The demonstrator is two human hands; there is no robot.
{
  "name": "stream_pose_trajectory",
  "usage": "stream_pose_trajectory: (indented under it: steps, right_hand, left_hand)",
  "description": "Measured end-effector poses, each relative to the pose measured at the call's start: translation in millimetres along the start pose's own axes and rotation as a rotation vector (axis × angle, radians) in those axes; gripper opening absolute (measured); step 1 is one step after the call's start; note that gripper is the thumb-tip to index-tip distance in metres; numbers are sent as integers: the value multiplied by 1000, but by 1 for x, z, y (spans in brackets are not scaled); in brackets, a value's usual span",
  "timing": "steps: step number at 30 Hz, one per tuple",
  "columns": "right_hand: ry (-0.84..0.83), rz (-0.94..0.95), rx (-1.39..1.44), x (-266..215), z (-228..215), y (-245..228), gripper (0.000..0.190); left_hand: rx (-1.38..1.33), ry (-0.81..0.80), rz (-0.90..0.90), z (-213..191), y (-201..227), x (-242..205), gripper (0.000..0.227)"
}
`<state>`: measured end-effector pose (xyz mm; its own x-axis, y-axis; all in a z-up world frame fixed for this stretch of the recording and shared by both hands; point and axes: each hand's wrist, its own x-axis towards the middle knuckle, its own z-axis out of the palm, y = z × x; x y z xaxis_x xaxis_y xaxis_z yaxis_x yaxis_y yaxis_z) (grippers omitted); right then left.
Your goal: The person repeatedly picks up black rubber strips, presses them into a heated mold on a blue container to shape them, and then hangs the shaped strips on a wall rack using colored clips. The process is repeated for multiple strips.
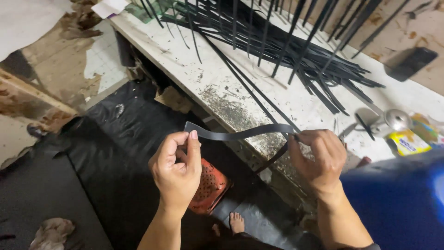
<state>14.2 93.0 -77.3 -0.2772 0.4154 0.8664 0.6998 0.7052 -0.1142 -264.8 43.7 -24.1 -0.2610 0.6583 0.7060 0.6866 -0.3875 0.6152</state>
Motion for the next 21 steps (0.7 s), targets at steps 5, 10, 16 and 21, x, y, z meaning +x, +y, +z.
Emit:
stream_pose_trajectory:
  steps: [5, 10, 16, 21]
  right_hand:
    - [-2, -31, 95, 7, 19, 6, 21]
    - [3, -69, 158, 22, 33, 7, 21]
    - [-24, -67, 176, 23, 51, 16, 20]
    - [-20, -64, 119, 19, 69, 23, 19]
  left_hand:
    - [66, 61, -51, 2, -2, 1, 14]
    - [54, 127, -58, 2, -4, 9, 12]
    - [44, 169, -49, 3, -12, 28, 14]
    - [4, 187, -67, 9, -26, 42, 14]
